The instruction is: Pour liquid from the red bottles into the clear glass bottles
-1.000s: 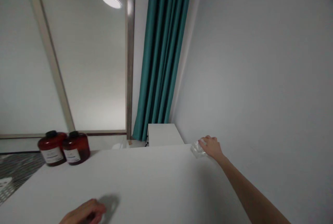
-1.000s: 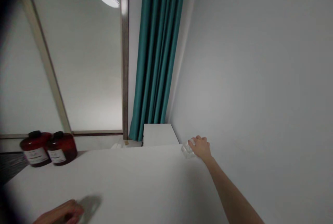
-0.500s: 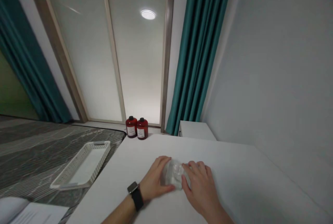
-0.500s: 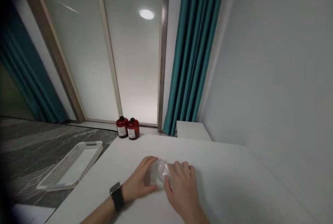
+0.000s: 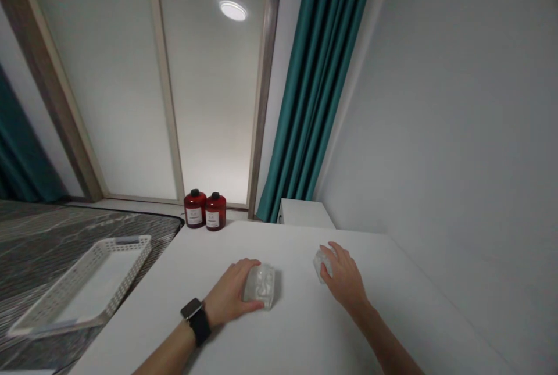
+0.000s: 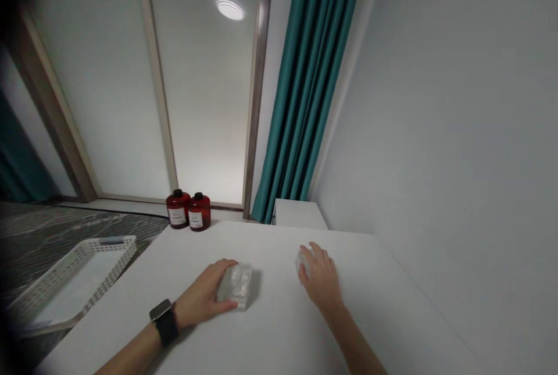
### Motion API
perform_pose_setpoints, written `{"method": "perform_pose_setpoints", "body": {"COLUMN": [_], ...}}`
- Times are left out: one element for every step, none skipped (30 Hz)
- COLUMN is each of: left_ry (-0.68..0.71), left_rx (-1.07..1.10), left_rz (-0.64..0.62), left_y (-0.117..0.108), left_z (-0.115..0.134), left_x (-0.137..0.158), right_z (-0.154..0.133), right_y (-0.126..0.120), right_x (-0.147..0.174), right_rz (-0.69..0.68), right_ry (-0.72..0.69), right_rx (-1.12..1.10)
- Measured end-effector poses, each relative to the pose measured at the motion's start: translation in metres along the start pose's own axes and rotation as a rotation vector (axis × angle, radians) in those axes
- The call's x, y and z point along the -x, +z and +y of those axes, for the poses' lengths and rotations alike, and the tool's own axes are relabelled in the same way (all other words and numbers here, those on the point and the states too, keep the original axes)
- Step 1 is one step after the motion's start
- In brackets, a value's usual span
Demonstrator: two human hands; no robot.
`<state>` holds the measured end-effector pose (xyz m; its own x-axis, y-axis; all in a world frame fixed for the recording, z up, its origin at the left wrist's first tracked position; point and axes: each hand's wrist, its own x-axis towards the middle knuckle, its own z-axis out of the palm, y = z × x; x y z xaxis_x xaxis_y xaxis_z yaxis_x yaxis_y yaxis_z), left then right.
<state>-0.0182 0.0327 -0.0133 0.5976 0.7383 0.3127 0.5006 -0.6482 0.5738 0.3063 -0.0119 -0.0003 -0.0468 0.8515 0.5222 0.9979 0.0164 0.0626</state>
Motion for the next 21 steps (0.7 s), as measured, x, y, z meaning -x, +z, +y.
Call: {"method": "perform_pose_setpoints", "body": {"left_ry": [-0.002, -0.006, -0.009, -0.015, -0.025, -0.039, -0.057, -0.080, -0.103, -0.124, -0.139, -0.145, -0.143, -0.136, -0.127, -0.122, -0.125, -0.136, -0.160, -0.187, -0.222], "left_rx": [-0.008, -0.019, -0.032, -0.045, -0.057, -0.067, -0.072, -0.070, -0.062, -0.046, -0.025, -0.001, 0.026, 0.057, 0.094, 0.140, 0.188, 0.236, 0.272, 0.268, 0.224], "left_rz": [0.002, 0.015, 0.029, 0.041, 0.051, 0.058, 0.061, 0.064, 0.069, 0.076, 0.077, 0.074, 0.066, 0.053, 0.042, 0.032, 0.029, 0.043, 0.063, 0.112, 0.194], "left_y": [0.001, 0.001, 0.002, 0.003, 0.004, 0.005, 0.005, 0.006, 0.006, 0.006, 0.005, 0.004, 0.002, 0.000, -0.003, -0.005, -0.008, -0.011, -0.014, -0.018, -0.021], "left_z": [-0.001, -0.001, -0.001, -0.001, 0.000, 0.001, 0.003, 0.004, 0.005, 0.006, 0.006, 0.005, 0.004, 0.002, 0.000, -0.001, -0.002, -0.003, -0.004, -0.005, -0.006], "left_x": [0.000, 0.000, 0.000, 0.000, 0.000, 0.000, -0.001, -0.001, -0.001, -0.001, 0.000, 0.001, 0.003, 0.006, 0.009, 0.012, 0.014, 0.016, 0.017, 0.016, 0.014], "right_z": [0.008, 0.012, 0.011, 0.007, -0.002, -0.014, -0.029, -0.046, -0.063, -0.079, -0.093, -0.105, -0.115, -0.122, -0.128, -0.132, -0.134, -0.136, -0.136, -0.136, -0.136], "right_y": [0.002, 0.003, 0.005, 0.006, 0.007, 0.007, 0.006, 0.005, 0.003, 0.001, -0.002, -0.004, -0.006, -0.007, -0.007, -0.006, -0.005, -0.004, -0.002, 0.000, 0.001], "right_x": [-0.001, -0.001, 0.000, 0.002, 0.004, 0.007, 0.010, 0.012, 0.015, 0.016, 0.016, 0.016, 0.015, 0.014, 0.012, 0.011, 0.010, 0.009, 0.010, 0.011, 0.012], "right_rz": [0.010, 0.034, 0.070, 0.122, 0.174, 0.195, 0.175, 0.109, -0.002, -0.127, -0.237, -0.324, -0.387, -0.411, -0.419, -0.410, -0.392, -0.371, -0.347, -0.329, -0.314], "right_ry": [0.026, 0.058, 0.090, 0.126, 0.153, 0.151, 0.126, 0.084, 0.043, 0.031, 0.029, 0.011, -0.033, -0.050, -0.046, -0.028, 0.003, 0.037, 0.059, 0.054, 0.049], "right_rx": [0.019, 0.036, 0.048, 0.047, 0.023, -0.038, -0.130, -0.245, -0.370, -0.494, -0.605, -0.694, -0.757, -0.787, -0.808, -0.826, -0.845, -0.869, -0.897, -0.916, -0.923]}}
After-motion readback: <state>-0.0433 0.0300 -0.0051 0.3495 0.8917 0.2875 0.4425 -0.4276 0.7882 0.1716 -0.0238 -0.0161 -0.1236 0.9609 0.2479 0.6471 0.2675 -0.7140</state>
